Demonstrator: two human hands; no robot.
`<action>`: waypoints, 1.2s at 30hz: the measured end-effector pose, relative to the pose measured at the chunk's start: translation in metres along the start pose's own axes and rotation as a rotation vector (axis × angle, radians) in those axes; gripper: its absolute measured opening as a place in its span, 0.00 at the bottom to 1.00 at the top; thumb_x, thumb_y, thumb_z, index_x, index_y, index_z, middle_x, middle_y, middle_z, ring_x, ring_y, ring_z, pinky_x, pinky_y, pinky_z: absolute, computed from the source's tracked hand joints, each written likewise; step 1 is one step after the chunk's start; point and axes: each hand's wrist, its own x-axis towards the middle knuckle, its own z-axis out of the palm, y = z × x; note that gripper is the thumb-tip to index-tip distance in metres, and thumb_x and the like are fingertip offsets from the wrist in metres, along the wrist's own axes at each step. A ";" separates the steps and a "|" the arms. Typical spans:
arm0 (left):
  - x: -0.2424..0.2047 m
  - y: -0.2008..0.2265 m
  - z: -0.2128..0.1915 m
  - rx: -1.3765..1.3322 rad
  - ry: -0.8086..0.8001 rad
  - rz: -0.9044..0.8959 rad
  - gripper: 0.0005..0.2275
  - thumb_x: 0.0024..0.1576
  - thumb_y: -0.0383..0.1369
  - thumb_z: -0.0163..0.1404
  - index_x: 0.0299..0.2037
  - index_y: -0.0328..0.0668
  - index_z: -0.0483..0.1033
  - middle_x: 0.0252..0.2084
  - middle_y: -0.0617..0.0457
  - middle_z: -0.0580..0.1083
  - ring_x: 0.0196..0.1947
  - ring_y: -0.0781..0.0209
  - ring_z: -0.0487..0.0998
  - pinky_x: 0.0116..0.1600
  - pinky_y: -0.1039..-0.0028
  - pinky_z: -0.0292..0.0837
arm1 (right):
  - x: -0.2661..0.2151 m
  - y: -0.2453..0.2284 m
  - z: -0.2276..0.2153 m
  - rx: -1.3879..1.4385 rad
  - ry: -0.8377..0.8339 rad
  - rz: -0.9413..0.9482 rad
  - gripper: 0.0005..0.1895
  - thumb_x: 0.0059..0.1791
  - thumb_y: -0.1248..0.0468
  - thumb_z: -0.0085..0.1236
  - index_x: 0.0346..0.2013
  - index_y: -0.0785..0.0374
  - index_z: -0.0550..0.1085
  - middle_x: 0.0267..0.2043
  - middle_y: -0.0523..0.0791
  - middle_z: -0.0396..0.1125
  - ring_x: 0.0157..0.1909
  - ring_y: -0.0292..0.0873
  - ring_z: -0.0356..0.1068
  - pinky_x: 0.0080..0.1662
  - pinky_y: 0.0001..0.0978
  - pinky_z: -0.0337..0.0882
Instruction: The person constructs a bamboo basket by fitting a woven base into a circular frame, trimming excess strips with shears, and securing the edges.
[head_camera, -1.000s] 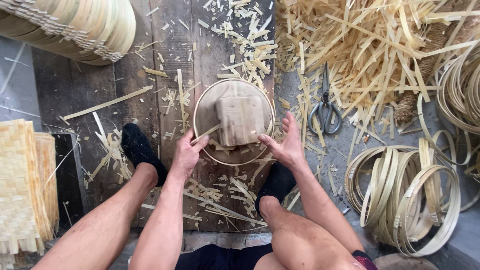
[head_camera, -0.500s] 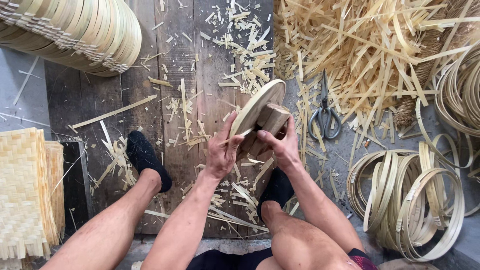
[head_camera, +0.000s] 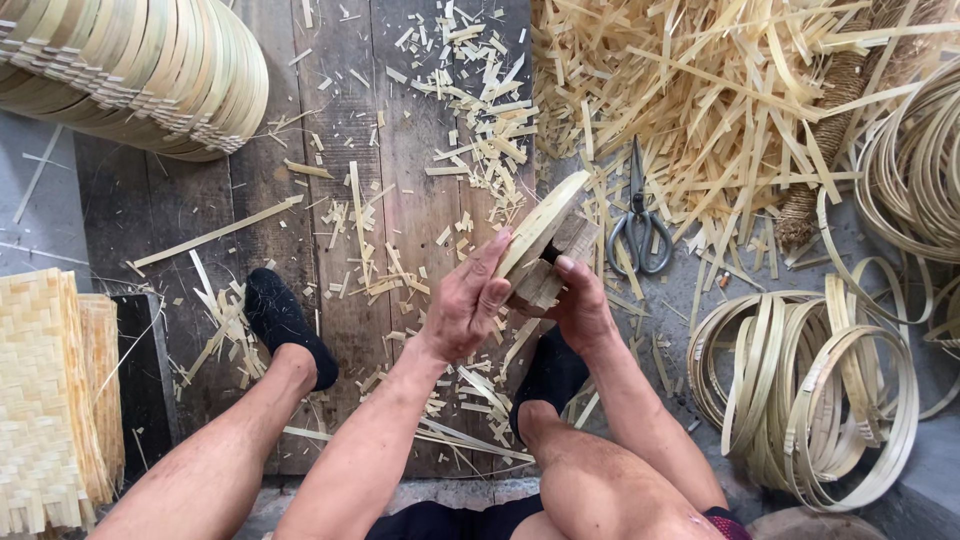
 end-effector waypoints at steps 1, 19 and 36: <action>-0.001 -0.006 -0.003 -0.023 0.050 -0.063 0.23 0.73 0.48 0.35 0.73 0.44 0.60 0.71 0.36 0.67 0.70 0.41 0.71 0.69 0.58 0.72 | 0.003 0.002 -0.010 0.029 -0.036 0.031 0.42 0.43 0.43 0.60 0.63 0.66 0.64 0.53 0.51 0.67 0.54 0.53 0.72 0.54 0.62 0.76; -0.023 -0.075 -0.215 -0.066 0.739 -0.787 0.18 0.67 0.43 0.49 0.44 0.33 0.81 0.40 0.51 0.80 0.38 0.68 0.77 0.45 0.77 0.74 | 0.062 0.095 -0.040 0.383 -0.196 0.055 0.38 0.50 0.43 0.42 0.68 0.63 0.62 0.64 0.54 0.64 0.65 0.54 0.66 0.63 0.53 0.69; -0.014 -0.155 -0.074 -0.351 0.440 -0.837 0.17 0.67 0.39 0.50 0.55 0.33 0.80 0.43 0.49 0.80 0.38 0.65 0.75 0.43 0.76 0.74 | 0.001 0.079 -0.045 -0.520 0.130 0.137 0.14 0.52 0.63 0.57 0.50 0.67 0.75 0.42 0.52 0.74 0.40 0.50 0.72 0.37 0.43 0.74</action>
